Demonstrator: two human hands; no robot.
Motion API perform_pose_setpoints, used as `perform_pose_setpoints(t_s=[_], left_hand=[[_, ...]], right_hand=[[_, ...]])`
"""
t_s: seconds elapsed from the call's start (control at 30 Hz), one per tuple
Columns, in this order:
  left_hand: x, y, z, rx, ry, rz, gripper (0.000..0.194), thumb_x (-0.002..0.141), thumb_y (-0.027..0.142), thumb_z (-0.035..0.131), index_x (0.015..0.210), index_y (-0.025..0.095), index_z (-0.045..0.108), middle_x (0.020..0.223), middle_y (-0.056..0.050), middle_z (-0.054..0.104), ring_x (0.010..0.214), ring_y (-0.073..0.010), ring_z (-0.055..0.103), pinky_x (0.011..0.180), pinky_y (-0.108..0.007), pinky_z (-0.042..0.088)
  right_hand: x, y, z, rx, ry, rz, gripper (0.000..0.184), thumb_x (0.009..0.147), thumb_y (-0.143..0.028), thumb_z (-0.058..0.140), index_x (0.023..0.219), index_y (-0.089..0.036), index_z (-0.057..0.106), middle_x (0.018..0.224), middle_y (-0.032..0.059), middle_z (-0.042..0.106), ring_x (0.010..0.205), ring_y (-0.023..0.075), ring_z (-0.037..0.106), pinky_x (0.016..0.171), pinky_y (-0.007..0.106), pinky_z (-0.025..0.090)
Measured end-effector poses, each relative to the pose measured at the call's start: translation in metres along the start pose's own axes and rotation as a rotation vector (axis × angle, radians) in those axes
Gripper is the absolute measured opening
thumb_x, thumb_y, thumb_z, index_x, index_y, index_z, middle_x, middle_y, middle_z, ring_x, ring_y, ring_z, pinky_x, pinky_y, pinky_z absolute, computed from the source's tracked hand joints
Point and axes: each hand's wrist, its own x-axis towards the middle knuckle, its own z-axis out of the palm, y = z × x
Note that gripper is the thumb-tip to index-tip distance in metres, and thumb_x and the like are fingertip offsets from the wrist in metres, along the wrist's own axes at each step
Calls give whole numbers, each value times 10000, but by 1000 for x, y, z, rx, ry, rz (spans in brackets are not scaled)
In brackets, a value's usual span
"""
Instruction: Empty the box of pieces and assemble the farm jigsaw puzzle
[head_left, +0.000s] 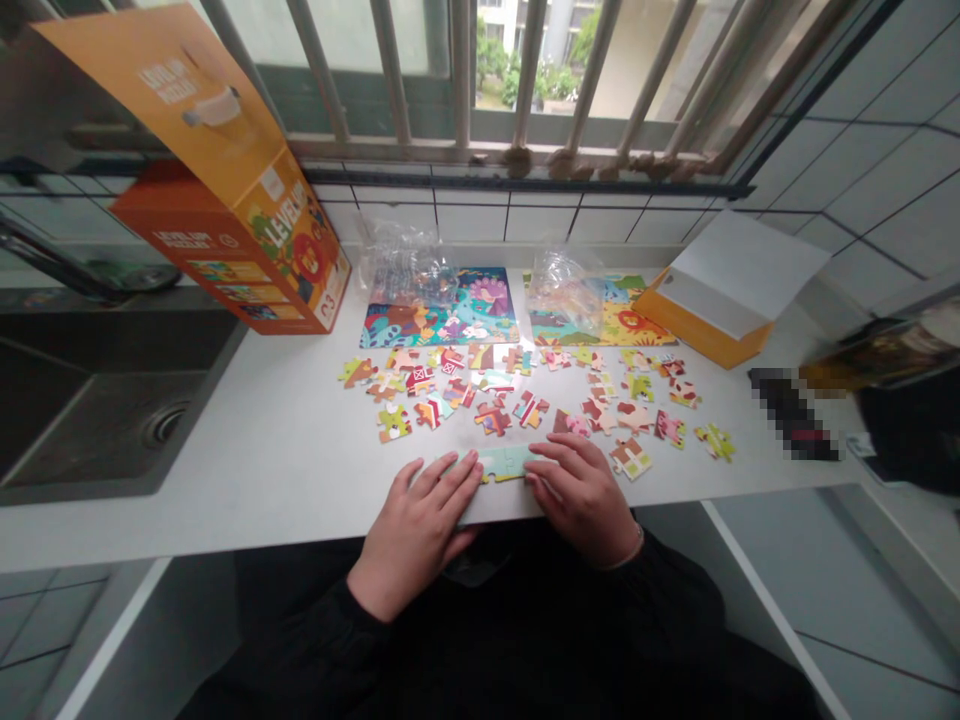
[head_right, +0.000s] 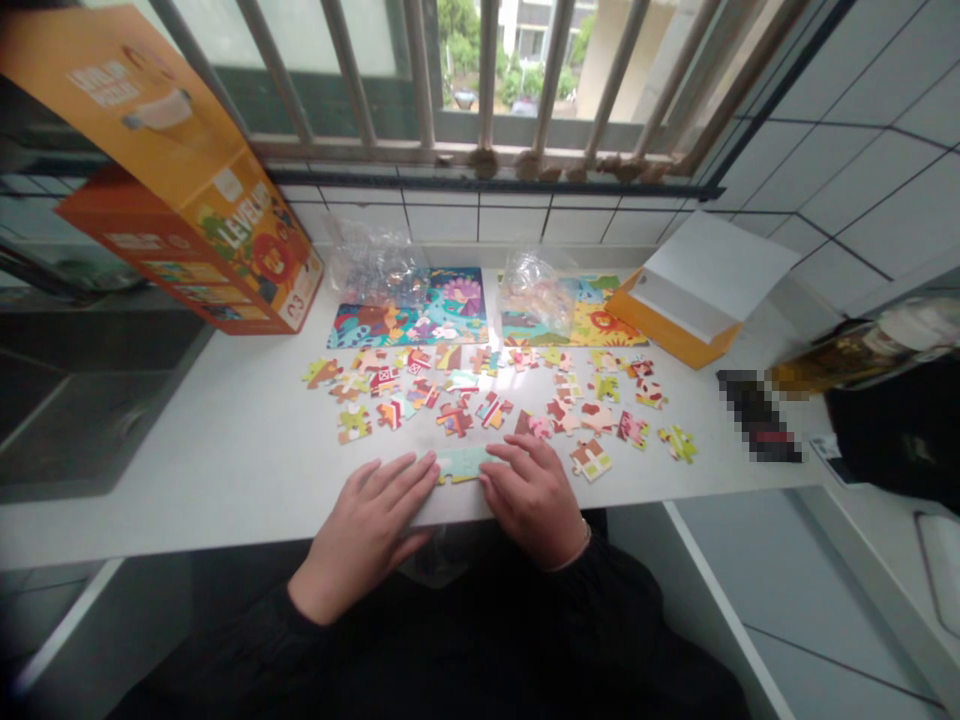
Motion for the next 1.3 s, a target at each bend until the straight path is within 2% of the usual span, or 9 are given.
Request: perform_pose_setpoints(t_s=[0.13,0.27,0.47,0.7,0.87,1.03,1.2,1.3], left_hand=[[1,0,0,-6,-10,-2,771,1011,409,739,1706,273,432,1723,-85,509,1521,-343,545,1213,-582,403],[0,1,0,-10,-17,-12,764,1025,436,723,1707,263,425,1734,-81,492,1532,-339,532,1216,-584,390],[0,1,0,-2,-16,-15,805,1006,457,749,1715,274,417,1730,-84,501,1535,-343,528,1215,-574,401],[0,1,0,-5,-13,-16,777,1016,467,743,1698,251,442,1738,-83,486,1535,-339,521,1222,-572,374],[-1,1,1,-6,-14,-25,794,1007,487,758,1696,255,440,1746,-72,476,1548,-328,510,1227,-561,375],[1,2,-1,-7,-13,-27,733,1045,480,706,1693,260,445,1739,-69,488,1545,-323,515,1240,-557,367],[0,2,-5,-61,27,-8,730,1059,567,661,1685,253,456,1696,-93,550,1511,-333,548,1281,-565,356],[3,-7,-11,-160,80,-35,630,1104,471,596,1675,242,457,1668,-127,572,1513,-307,545,1281,-525,399]], right_hand=[[13,17,-4,-75,52,79,168,1032,-222,681,1148,-271,791,1287,83,786,1315,334,643,1149,586,539],[24,24,5,-106,86,138,184,1038,-232,661,1171,-265,783,1287,93,776,1314,338,619,1164,589,513],[26,25,16,-141,4,147,201,1060,-251,628,1205,-252,767,1374,106,739,1332,332,598,1187,573,471],[26,27,16,-120,-33,168,184,1079,-271,596,1161,-228,755,1245,116,747,1222,306,633,1100,513,505],[26,27,16,-124,-54,177,192,1090,-281,584,1167,-224,750,1253,114,743,1210,297,640,1092,490,495],[26,27,16,-127,-49,180,192,1091,-288,579,1166,-230,746,1253,116,745,1205,297,644,1073,483,493],[26,27,17,-129,-48,180,189,1087,-282,584,1170,-234,747,1253,111,747,1208,296,644,1078,479,490],[26,27,17,-126,-47,184,189,1084,-284,587,1165,-238,752,1252,114,749,1206,296,646,1072,478,490]])
